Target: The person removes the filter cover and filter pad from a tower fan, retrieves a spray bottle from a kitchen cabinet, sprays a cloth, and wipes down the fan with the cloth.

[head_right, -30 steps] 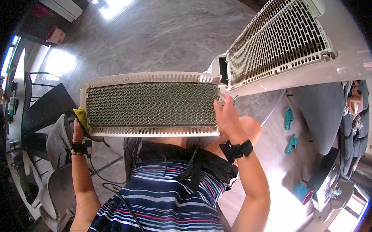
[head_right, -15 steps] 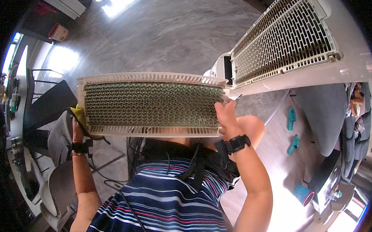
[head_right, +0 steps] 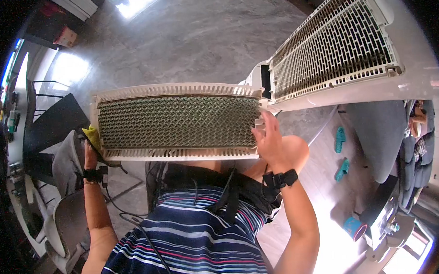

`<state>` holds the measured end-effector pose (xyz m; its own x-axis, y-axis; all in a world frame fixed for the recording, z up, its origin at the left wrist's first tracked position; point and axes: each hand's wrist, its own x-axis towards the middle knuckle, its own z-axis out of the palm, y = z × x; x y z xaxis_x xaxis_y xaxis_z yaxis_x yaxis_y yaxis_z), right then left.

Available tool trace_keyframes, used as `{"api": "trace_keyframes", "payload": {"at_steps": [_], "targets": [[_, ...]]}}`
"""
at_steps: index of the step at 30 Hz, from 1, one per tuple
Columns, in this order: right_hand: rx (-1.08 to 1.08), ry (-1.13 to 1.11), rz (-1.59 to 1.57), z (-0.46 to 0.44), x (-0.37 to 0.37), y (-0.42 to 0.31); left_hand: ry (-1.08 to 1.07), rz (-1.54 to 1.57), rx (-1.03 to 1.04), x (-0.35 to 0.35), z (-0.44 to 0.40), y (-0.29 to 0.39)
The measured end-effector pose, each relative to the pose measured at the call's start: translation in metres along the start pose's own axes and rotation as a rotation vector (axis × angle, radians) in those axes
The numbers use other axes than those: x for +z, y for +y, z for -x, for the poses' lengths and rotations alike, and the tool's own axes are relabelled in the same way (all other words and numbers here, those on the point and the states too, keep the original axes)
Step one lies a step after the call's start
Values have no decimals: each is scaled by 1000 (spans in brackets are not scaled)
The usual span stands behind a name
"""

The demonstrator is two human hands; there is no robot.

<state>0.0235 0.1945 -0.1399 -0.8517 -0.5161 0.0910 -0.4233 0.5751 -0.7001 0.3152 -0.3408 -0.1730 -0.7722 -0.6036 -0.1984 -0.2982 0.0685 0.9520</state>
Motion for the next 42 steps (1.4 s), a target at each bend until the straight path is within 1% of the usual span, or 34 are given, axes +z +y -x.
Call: {"api": "trace_keyframes", "payload": {"at_steps": [1, 2, 3, 6, 8, 9, 11, 12, 13, 14, 16, 17, 19, 20, 22, 23, 25, 26, 28, 29, 31, 32, 33, 34, 35, 36, 37, 38, 39, 40, 41, 42], "targets": [[3, -3, 4, 0, -1, 2, -51, -13, -21, 4, 2, 10], [-44, 9, 22, -2, -2, 5, -103, -26, -40, 7, 3, 15], [-94, 23, 42, -4, -4, 7, -105, -21, -41, 8, 4, 14], [-138, 50, 126, -7, 5, 22, -52, 54, 7, 15, 3, 15], [-147, 57, 127, -7, 10, 27, 108, -21, 60, 16, 8, 15], [-123, 56, 119, -6, 11, 27, 109, -19, 56, 16, 9, 20], [-107, 49, 116, -8, 13, 26, 28, -473, 154, 18, 8, 35], [-141, 88, 128, -8, 14, 25, -14, -700, 200, 19, 6, 38], [-176, 126, 139, -7, 15, 24, 61, -358, 175, 10, 0, 14], [-180, 120, 143, -7, 16, 23, 65, -353, 171, -2, -3, -7], [-140, 154, 177, -6, 18, 21, 40, -482, 282, 4, -2, 3], [-143, 152, 180, -6, 20, 20, 43, -478, 280, 8, 0, 7], [-3, 130, 142, -4, 22, 20, 111, 52, 78, 17, 4, 15], [-6, 127, 146, -3, 24, 19, 114, 57, 76, 16, 4, 14], [92, 125, 137, -5, 26, 14, -6, 57, 43, 15, 0, 16], [87, 126, 142, -4, 27, 9, -4, 63, 45, 14, 1, 16], [169, 184, 37, -8, 22, -11, 16, 10, -23, 21, 9, 26], [165, 183, 41, -8, 20, -13, 19, 15, -23, 22, 10, 22], [288, 126, -75, -8, 17, -17, 25, 118, 47, 24, 14, 16], [285, 120, -71, -10, 17, -19, 29, 122, 44, 24, 16, 14], [378, 162, -16, -14, 20, -23, 25, 105, 45, 31, 20, 25], [377, 158, -16, -18, 20, -18, 28, 105, 43, 22, 19, 15], [473, 122, -33, -23, 20, -7, -38, 59, -2, 9, 14, -2], [569, 86, -51, -29, 18, -11, -104, 11, -46, 5, 12, -5], [552, 134, -68, -32, 19, -19, -104, 11, -46, 4, 13, -9], [551, 134, -68, -31, 26, -7, -8, 51, -37, 10, 14, -4], [591, 85, -135, -29, 36, 16, 88, 91, -29, 17, 15, 2], [632, 34, -201, -27, 42, 29, 88, 91, -32, 22, 18, 12], [632, 30, -199, -24, 46, 24, 67, 111, -27, 25, 22, 23], [601, 206, -178, -18, 54, 12, 47, 130, -24, 27, 24, 28], [564, 384, -156, -12, 59, 3, 49, 131, -26, 22, 25, 19], [564, 380, -155, -9, 60, 2, 103, 108, -31, 18, 25, 12]]}}
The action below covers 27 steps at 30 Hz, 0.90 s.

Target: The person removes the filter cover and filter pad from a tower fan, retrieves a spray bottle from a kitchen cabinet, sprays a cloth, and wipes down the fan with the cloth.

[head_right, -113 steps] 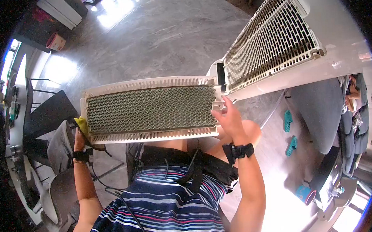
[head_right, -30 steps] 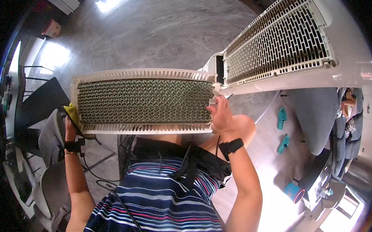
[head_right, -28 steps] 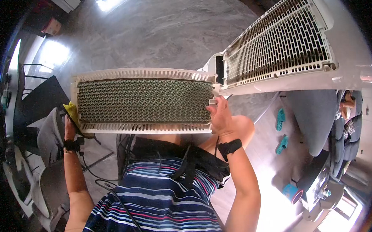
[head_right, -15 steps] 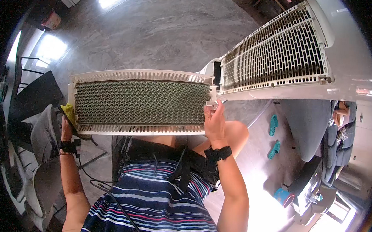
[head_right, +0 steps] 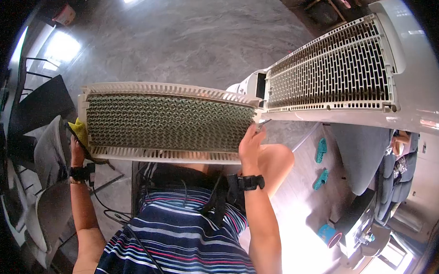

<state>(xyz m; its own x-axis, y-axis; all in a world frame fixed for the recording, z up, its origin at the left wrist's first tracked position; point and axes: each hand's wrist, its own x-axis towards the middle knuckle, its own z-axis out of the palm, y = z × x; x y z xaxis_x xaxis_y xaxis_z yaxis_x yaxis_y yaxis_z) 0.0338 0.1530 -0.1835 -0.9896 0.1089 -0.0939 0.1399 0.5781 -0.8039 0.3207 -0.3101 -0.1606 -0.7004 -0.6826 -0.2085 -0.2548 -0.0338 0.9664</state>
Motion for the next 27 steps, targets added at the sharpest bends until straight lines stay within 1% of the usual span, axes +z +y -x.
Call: {"api": "trace_keyframes", "payload": {"at_steps": [1, 2, 3, 4, 5, 6, 7, 8, 9, 11, 12, 14, 15, 16, 17, 18, 19, 20, 21, 22, 23, 25, 26, 27], "targets": [[11, 25, 75, 4, 0, 1, 54, -23, -2, -4, 1, -6], [24, 49, 151, 6, 0, 2, 57, -23, -7, -9, 3, -11], [24, 46, 153, 8, -1, -7, 53, -76, -24, -1, 7, 1], [94, 9, 171, 10, -4, -24, 49, -129, -40, 2, 9, 7], [165, -28, 187, 10, -5, -33, 50, -131, -42, -2, 7, -1], [168, -29, 188, 10, -2, -35, 81, -159, -17, -10, 2, -16], [171, -7, 252, 8, 1, -37, 110, -187, 8, -11, -1, -20], [174, 15, 316, 7, 3, -38, 106, -189, 8, -14, -1, -22], [179, 17, 315, 7, 6, -37, 91, -230, 24, -14, -1, -19], [69, 75, 326, 7, 12, -31, 73, -273, 40, -15, 2, -12], [69, 76, 326, 6, 14, -24, 44, -251, 36, -15, 4, -9], [-167, 131, 270, 4, 18, -12, 17, -227, 32, -14, 4, -6], [-166, 128, 272, 3, 18, -10, 38, -208, -1, -11, 4, -6], [-223, 97, 241, 3, 16, -7, 60, -189, -34, -10, 4, -6], [-281, 68, 209, 1, 15, -6, 60, -190, -37, -19, -1, -20], [-282, 66, 210, 0, 13, -6, 26, -126, -27, -35, -8, -43], [-337, 57, 247, 0, 11, -6, -8, -62, -16, -38, -11, -49], [-392, 49, 284, -1, 9, -7, -8, -61, -17, -40, -12, -54], [-392, 50, 284, 0, 5, -10, 23, -77, -9, -34, -12, -47], [-355, -17, 246, 0, 1, -15, 54, -94, -1, -28, -12, -41], [-318, -84, 208, 1, -3, -17, 53, -94, 0, -26, -13, -38], [-324, -112, 189, -1, -6, -9, 59, 65, -28, -20, -14, -32], [-330, -141, 169, -2, -7, -5, 59, 66, -29, -18, -14, -28], [-330, -142, 170, -2, -8, -8, 15, 35, -36, -15, -15, -20]]}}
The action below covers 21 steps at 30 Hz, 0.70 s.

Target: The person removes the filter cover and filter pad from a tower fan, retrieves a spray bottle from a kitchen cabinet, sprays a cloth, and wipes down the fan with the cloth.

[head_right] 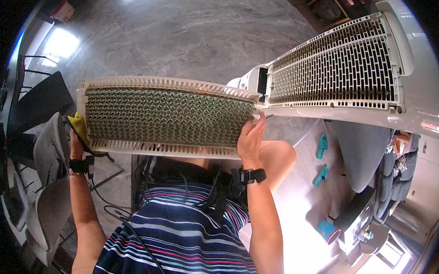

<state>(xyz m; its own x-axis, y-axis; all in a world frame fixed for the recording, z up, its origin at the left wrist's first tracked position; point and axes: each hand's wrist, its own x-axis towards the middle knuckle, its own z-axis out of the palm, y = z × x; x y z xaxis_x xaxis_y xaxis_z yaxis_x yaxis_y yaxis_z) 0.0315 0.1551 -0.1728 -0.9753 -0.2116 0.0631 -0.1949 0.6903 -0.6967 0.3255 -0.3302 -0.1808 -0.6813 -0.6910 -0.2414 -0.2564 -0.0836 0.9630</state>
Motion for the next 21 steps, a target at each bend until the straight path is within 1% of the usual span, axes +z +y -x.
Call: {"api": "trace_keyframes", "payload": {"at_steps": [1, 2, 3, 4, 5, 6, 7, 8, 9, 11, 12, 13, 15, 17, 19, 20, 21], "targets": [[-14, 8, -35, 0, -1, -4, -45, -33, -7, 1, 0, 4], [-28, 17, -70, 0, -2, -7, -45, -33, -6, -4, -1, -4], [-26, 20, -72, 2, 0, -8, -47, -33, 56, -13, -4, -17], [38, 97, -34, 4, 2, -11, -53, -32, 119, -15, -7, -20], [103, 172, 7, 7, 3, -13, -58, -34, 120, -17, -8, -24], [105, 173, 8, 8, -1, -21, -2, -26, 87, -16, -5, -26], [327, 72, 69, 7, -9, -34, 54, -19, 52, -13, -1, -26], [549, -30, 131, 7, -13, -41, 52, -17, 49, -11, 2, -25], [552, -26, 133, 7, -12, -41, 52, -34, 55, -9, 4, -22], [635, -23, 255, 7, -4, -42, 42, -51, 60, -5, 5, -14], [656, -55, 246, 5, -7, -50, 23, 33, -5, -3, 6, -8], [661, -54, 246, 5, -4, -49, 5, 116, -72, -3, 7, -5], [544, 16, 242, 5, 0, -45, 4, 133, -46, -13, 2, -24], [539, -3, 231, 5, 2, -38, 1, 151, -18, -20, -4, -31], [326, 25, 196, 8, 6, -23, 67, 86, 24, -21, -2, -33], [325, 24, 199, 12, 6, -16, 68, 88, 22, -23, -3, -32], [282, -10, 183, 16, 3, -15, 0, 128, -7, -26, -5, -27]]}}
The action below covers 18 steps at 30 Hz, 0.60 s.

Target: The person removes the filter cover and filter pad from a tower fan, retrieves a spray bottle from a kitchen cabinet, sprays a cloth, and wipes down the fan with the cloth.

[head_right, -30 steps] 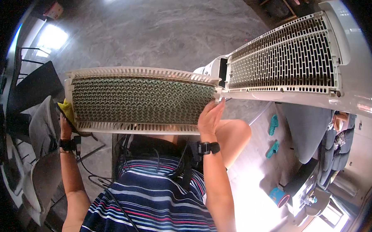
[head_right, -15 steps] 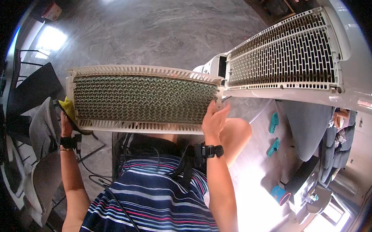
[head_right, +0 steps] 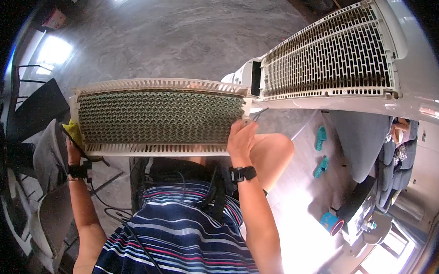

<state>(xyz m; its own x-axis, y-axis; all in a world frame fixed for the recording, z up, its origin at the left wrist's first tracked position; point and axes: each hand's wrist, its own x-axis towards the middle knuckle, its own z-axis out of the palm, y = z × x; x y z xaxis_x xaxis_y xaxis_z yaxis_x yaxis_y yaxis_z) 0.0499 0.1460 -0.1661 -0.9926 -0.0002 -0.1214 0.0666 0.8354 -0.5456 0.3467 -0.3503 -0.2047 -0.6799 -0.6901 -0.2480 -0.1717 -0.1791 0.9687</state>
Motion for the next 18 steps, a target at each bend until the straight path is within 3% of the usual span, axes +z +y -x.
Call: {"api": "trace_keyframes", "payload": {"at_steps": [2, 5, 8, 11, 15, 17, 18], "targets": [[-49, -31, -15, 1, -4, 7, -64, 37, -29, -6, -6, 0], [-184, -169, -103, -9, -20, 22, 47, -30, -16, -13, -11, -12], [-310, -322, -64, -18, -47, 27, -38, -100, 33, -10, -16, -8], [-289, -652, 2, -28, -76, 18, -24, -158, 16, -5, -19, -8], [-345, -663, -44, -33, -81, 17, -28, -208, 61, 25, -9, 15], [-758, -151, 153, -31, -77, 15, -10, -194, 46, 31, -10, 21], [-757, -152, 150, -27, -77, 10, -53, -235, 60, 31, -10, 22]]}}
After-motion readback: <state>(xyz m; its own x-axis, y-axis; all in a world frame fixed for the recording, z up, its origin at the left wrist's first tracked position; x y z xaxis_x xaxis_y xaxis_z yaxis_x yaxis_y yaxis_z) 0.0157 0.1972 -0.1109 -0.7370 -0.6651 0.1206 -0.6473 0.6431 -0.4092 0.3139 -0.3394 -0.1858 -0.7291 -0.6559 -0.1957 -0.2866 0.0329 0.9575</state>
